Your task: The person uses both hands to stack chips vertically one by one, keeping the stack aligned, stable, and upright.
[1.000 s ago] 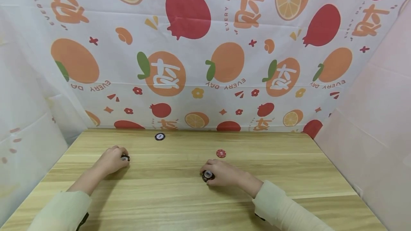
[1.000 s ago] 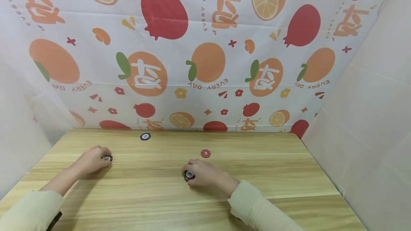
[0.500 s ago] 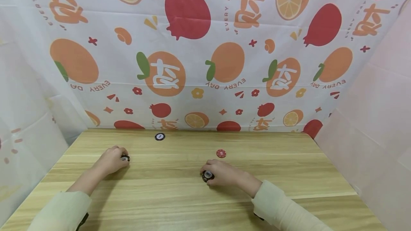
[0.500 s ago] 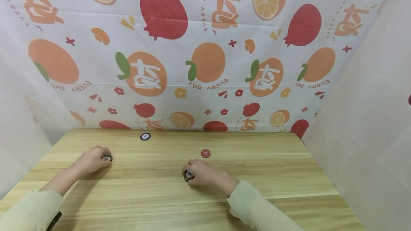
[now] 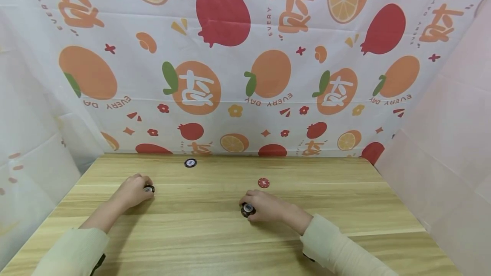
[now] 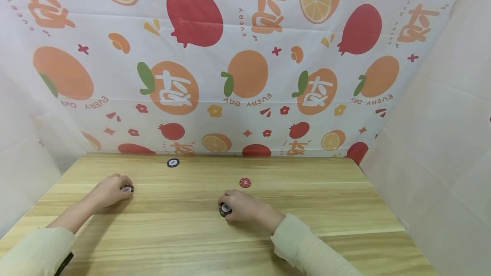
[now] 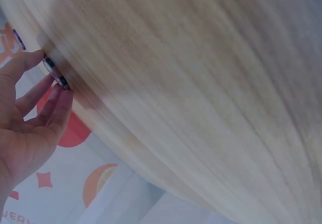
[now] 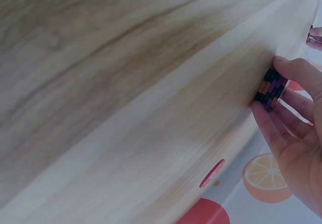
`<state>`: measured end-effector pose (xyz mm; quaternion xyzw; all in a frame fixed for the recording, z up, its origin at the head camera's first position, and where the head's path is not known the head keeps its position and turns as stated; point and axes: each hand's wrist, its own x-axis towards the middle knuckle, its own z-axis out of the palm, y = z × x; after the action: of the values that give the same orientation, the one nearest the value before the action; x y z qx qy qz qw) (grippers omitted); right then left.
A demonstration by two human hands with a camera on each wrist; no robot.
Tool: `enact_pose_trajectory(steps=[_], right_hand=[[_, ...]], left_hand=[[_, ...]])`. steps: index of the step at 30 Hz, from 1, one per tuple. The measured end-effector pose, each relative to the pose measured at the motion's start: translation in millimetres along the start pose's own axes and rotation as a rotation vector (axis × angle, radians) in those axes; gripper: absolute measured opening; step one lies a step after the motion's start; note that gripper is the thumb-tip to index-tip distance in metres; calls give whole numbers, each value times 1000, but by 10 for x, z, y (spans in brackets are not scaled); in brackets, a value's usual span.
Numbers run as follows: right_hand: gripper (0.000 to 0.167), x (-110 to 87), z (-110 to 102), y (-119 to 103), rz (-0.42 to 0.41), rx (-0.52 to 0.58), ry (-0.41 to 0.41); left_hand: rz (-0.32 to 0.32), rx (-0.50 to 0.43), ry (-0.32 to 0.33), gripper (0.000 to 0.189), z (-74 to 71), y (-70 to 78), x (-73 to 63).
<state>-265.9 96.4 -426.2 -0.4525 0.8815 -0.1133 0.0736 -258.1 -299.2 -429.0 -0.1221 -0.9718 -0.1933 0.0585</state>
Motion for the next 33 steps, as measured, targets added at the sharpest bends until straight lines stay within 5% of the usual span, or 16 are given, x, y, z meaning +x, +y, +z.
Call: enact_pose_trajectory(steps=[33], right_hand=[[33, 261, -57, 55, 74, 17, -25]], left_hand=[[-13, -2, -9, 25, -13, 22, -12]])
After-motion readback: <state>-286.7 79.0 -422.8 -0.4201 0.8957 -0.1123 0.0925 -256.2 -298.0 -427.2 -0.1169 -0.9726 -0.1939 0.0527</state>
